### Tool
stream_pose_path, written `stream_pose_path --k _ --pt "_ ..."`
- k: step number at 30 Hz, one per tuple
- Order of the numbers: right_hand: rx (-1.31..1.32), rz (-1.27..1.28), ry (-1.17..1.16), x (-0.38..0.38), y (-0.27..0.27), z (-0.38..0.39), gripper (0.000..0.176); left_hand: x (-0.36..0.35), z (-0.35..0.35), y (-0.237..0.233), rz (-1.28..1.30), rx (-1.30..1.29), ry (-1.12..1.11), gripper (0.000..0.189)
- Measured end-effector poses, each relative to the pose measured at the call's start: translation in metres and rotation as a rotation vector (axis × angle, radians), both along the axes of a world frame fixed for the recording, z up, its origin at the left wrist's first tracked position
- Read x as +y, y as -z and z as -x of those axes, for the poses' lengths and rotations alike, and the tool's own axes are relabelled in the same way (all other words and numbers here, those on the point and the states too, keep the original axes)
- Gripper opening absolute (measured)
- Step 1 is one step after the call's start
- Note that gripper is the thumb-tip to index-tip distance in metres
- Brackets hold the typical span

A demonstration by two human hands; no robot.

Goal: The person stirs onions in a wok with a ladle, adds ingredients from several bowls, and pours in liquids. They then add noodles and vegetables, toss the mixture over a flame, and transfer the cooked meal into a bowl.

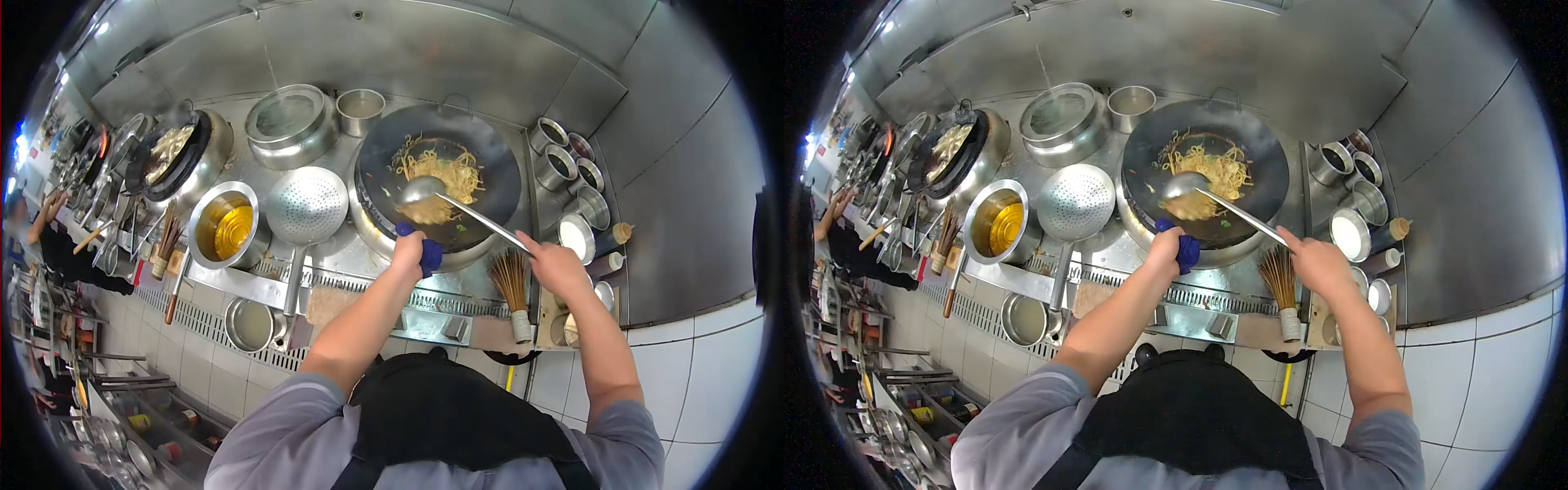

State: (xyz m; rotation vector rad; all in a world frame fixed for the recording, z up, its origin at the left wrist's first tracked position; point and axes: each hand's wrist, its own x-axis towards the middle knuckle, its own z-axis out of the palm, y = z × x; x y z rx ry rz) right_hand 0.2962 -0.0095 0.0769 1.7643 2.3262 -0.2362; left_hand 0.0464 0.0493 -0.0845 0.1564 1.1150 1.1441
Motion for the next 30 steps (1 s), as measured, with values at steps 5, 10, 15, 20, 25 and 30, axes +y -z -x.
stream_pose_path --k 5,10,15,20,25,30 --pt "0.141 -0.066 0.239 -0.007 0.033 -0.014 0.052 -0.011 -0.002 -0.011 -0.073 -0.155 0.077 0.004" --pt "0.328 -0.025 0.253 -0.040 0.053 0.013 0.051 -0.023 -0.015 -0.031 -0.143 -0.110 -0.024 0.009" --pt "0.162 0.089 0.365 -0.060 -0.012 0.008 0.051 -0.008 -0.011 0.025 -0.081 -0.141 0.077 0.022" --pt "0.304 0.136 0.156 -0.064 -0.016 -0.045 0.055 -0.076 -0.006 -0.071 0.005 -0.251 -0.046 0.008" --pt "0.074 -0.046 0.211 -0.041 0.008 0.005 0.051 -0.059 0.001 -0.022 0.008 -0.097 0.061 0.007" --pt "0.094 -0.160 0.261 -0.075 -0.025 0.010 0.053 -0.127 0.014 -0.012 0.082 0.049 0.213 0.026"
